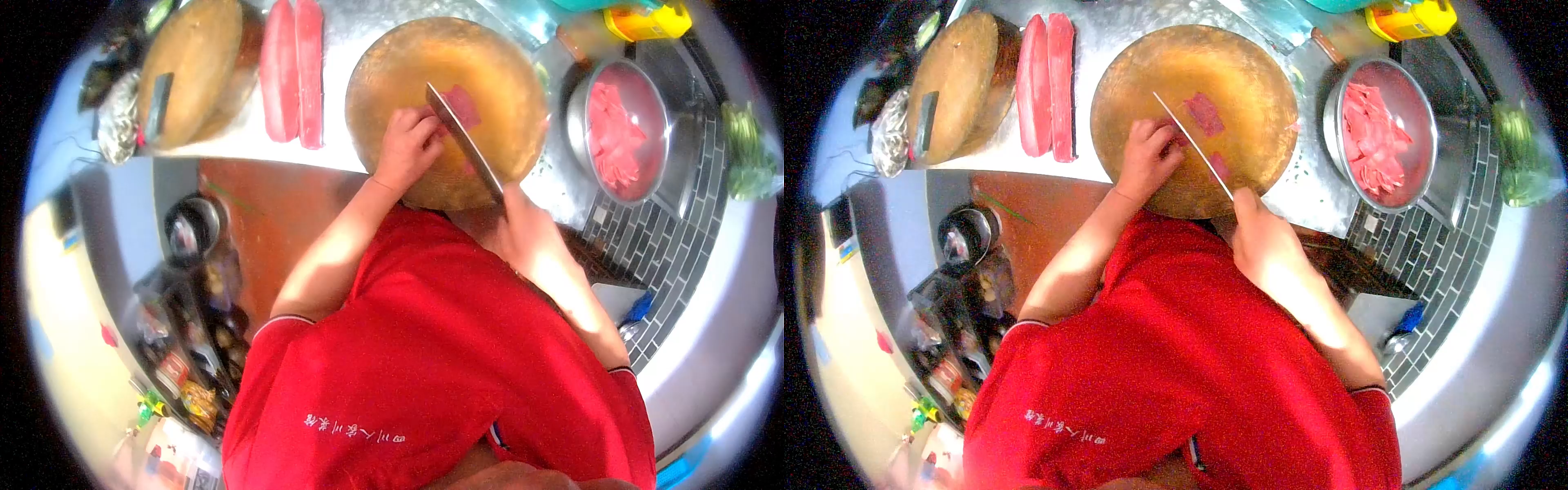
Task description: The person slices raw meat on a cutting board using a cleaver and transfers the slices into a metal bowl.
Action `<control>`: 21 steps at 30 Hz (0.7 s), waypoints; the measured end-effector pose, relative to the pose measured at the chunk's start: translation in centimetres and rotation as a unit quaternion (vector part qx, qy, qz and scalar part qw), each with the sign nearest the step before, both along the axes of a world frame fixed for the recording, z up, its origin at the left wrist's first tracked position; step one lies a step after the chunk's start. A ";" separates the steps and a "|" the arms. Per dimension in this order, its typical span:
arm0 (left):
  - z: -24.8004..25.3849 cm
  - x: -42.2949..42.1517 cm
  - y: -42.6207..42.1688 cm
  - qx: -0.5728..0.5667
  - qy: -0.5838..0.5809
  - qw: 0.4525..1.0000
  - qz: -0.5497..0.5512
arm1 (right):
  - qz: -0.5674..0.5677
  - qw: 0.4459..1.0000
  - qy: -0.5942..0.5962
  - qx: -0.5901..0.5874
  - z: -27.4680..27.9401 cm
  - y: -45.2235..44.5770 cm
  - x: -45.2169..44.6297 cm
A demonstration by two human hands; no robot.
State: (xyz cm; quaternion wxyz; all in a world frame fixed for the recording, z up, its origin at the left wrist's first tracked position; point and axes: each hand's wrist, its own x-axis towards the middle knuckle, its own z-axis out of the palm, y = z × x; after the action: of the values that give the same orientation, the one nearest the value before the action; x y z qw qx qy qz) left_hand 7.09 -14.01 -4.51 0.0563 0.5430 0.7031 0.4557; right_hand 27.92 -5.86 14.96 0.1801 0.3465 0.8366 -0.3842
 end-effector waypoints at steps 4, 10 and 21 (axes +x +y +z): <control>-0.3 0.2 0.1 -0.004 -0.009 1.000 0.006 | -0.027 0.999 0.008 -0.018 -2.7 0.5 -1.1; -0.1 0.2 0.3 0.029 -0.016 0.999 0.019 | 0.020 0.991 0.116 0.061 -9.2 2.8 -6.1; 0.4 0.0 -0.3 0.010 -0.015 1.000 0.019 | 0.011 1.000 0.015 0.013 -3.6 1.1 0.2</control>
State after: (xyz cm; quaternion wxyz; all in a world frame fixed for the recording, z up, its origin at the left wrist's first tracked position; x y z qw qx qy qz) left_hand 7.10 -14.33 -4.12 0.0527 0.5234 0.7078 0.4716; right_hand 28.15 -4.75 11.35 0.1674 0.3340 0.8476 -0.3767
